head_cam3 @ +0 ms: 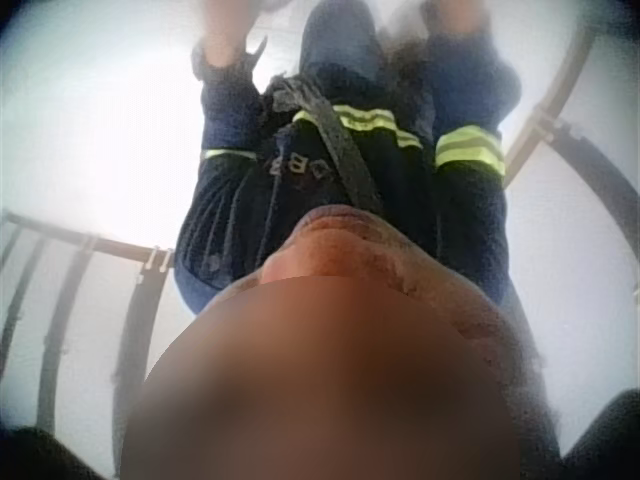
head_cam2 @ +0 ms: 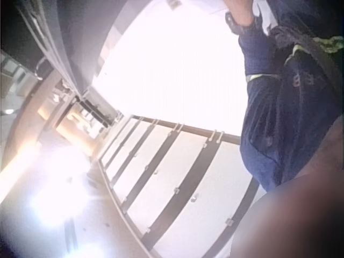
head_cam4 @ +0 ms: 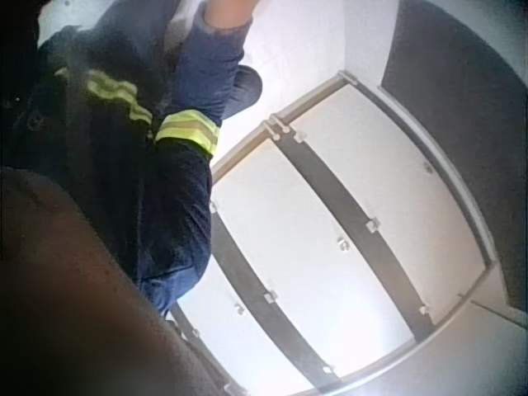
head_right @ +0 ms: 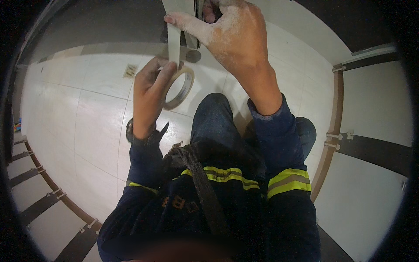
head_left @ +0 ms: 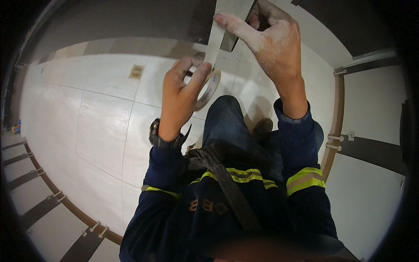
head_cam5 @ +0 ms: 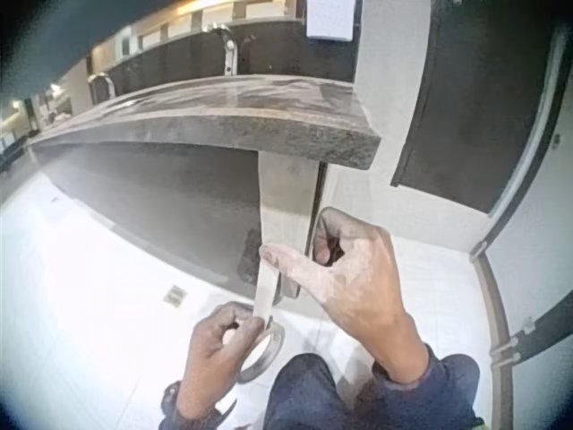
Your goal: The person scrapes the edge of a bathroom sink countertop with a small metal tool, then applies masking tape along the sink's perimeter. The person uses both hands to press the tape into place and smooth it along the curved edge.
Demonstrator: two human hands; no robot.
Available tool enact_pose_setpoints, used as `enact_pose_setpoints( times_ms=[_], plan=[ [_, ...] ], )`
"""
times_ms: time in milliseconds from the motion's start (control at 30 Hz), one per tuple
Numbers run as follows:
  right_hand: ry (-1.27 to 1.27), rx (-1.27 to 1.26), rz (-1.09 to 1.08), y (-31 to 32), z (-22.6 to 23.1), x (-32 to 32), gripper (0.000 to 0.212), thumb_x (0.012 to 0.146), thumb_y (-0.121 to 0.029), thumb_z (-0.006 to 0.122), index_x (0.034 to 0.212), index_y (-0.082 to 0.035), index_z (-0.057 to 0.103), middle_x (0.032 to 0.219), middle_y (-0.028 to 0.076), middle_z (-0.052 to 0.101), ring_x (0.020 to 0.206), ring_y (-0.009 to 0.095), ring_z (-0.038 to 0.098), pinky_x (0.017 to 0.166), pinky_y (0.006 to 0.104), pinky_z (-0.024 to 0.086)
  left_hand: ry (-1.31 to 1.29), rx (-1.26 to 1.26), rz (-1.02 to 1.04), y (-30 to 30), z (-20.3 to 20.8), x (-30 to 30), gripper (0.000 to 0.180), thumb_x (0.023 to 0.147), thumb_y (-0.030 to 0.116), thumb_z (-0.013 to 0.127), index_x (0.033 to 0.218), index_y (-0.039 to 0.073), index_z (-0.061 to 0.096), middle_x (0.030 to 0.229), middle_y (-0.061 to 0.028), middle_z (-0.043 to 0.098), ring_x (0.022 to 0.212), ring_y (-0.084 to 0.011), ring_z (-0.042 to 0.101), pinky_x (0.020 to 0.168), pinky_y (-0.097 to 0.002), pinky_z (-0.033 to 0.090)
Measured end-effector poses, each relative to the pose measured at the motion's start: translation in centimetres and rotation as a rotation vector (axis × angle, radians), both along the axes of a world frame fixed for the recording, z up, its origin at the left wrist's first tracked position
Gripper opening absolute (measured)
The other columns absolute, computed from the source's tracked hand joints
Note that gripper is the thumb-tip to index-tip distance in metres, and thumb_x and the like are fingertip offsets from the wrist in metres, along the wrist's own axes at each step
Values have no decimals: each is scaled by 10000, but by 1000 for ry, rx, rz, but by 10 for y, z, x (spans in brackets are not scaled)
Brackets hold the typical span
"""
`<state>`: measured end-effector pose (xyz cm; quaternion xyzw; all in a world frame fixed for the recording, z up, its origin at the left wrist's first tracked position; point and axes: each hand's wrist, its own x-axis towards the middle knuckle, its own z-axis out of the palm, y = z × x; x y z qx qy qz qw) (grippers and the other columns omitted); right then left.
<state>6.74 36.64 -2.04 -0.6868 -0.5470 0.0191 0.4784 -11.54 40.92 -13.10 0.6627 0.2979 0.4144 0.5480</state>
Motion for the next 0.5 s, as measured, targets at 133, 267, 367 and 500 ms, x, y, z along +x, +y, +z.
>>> enact_pose_setpoints(
  times_ms=[133, 267, 367, 500],
  plan=[
    [-88, 30, -3, -1, 2, -3, 555, 753, -375, 911, 620, -39, 489, 540, 43, 443, 518, 140, 394, 484, 334, 353, -24, -52, -42, 12, -4, 20, 222, 980, 206, 674, 958, -10, 719, 858, -71, 707, 818, -137, 610, 768, -294, 463],
    [8, -7, 14, 1, 4, -2, 550, 747, -373, 912, 622, -38, 495, 541, 45, 444, 516, 142, 392, 482, 333, 352, -99, -54, -38, 15, -13, 27, 231, 1002, 203, 658, 958, -18, 711, 844, -57, 706, 783, -109, 605, 740, -281, 471],
    [-22, -28, -23, 0, 3, -2, 549, 739, -370, 916, 623, -35, 497, 540, 47, 441, 514, 145, 389, 479, 332, 351, -83, 19, -13, 19, -14, 29, 228, 1004, 204, 663, 959, -15, 709, 851, -54, 706, 787, -103, 606, 727, -275, 477],
    [-61, 16, -8, 1, 1, 0, 558, 732, -375, 919, 622, -31, 493, 539, 49, 437, 512, 150, 387, 478, 337, 353, -137, -21, -7, 16, -19, 32, 219, 1005, 201, 670, 959, -10, 708, 859, -52, 707, 786, -101, 611, 724, -272, 485]
  ],
)
